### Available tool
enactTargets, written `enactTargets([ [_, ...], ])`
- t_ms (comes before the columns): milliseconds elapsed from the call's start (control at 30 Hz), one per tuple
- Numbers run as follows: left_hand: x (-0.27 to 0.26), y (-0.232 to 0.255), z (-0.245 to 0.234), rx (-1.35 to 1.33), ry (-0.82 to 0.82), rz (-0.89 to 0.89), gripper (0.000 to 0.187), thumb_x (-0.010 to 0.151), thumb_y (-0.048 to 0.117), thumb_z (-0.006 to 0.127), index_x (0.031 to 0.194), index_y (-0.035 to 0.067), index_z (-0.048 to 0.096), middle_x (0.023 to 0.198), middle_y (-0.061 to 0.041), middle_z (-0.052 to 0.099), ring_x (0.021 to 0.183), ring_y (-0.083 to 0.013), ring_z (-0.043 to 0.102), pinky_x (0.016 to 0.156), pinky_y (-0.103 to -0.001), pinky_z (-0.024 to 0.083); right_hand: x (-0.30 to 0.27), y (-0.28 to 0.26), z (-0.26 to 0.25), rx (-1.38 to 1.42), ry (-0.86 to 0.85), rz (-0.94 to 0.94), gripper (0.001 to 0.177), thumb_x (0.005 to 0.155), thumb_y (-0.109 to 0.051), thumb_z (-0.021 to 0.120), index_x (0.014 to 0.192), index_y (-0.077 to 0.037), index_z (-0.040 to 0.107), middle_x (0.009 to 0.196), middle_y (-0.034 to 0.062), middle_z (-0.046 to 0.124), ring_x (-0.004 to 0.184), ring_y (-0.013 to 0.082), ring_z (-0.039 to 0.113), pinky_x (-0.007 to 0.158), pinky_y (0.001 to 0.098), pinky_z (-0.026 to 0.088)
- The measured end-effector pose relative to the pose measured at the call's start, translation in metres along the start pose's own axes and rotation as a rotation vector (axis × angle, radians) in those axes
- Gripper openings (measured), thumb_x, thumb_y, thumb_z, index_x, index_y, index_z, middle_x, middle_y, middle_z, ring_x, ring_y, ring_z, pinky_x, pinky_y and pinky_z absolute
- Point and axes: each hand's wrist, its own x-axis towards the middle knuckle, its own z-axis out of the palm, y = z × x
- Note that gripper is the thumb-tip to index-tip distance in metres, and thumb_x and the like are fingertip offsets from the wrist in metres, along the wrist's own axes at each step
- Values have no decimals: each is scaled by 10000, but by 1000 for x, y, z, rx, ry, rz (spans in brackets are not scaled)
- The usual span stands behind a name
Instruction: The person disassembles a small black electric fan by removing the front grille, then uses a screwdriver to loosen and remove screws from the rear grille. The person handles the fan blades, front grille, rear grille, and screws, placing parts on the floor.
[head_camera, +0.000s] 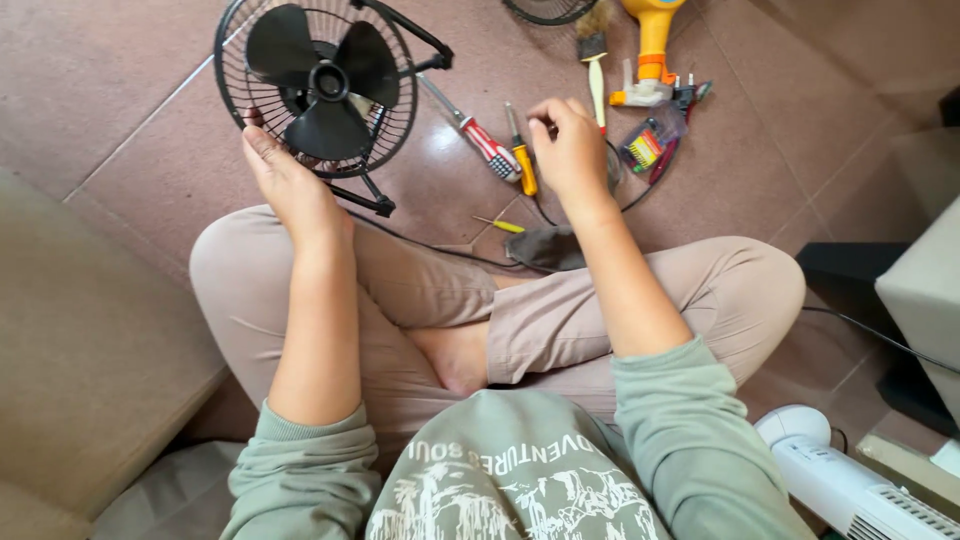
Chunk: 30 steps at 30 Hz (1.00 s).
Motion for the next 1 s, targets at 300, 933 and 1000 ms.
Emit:
enactTargets([
  [300, 7, -22, 23, 20, 24, -83, 546, 1175, 396, 422, 1563, 13, 415, 1550, -116, 502, 1377, -173, 543, 1115, -288, 493, 54, 80, 40, -131, 94, 35, 279, 816, -128, 806, 1079, -90, 721, 1127, 128, 668, 1097, 332, 634, 961, 404, 509],
  [933, 16, -34, 22, -14, 66, -386, 525, 1089, 486, 387, 1484, 160, 502, 1120, -80, 689, 898, -141, 688, 657, -283, 556, 119, 47, 4, 432, 136, -18, 133, 1013, -139, 693, 1143, -113, 697, 1024, 41, 748, 956, 210, 726, 876, 381, 568],
  [1000, 16, -36, 21, -44, 61, -416, 522, 1070, 498, 381, 1479, 190, 484, 1094, -60, 695, 877, -132, 693, 641, -280, 555, 105, 32, -10, 833, 98, -17, 143, 1113, -139, 641, 1242, -115, 698, 1140, 52, 720, 1054, 195, 673, 993, 384, 544],
])
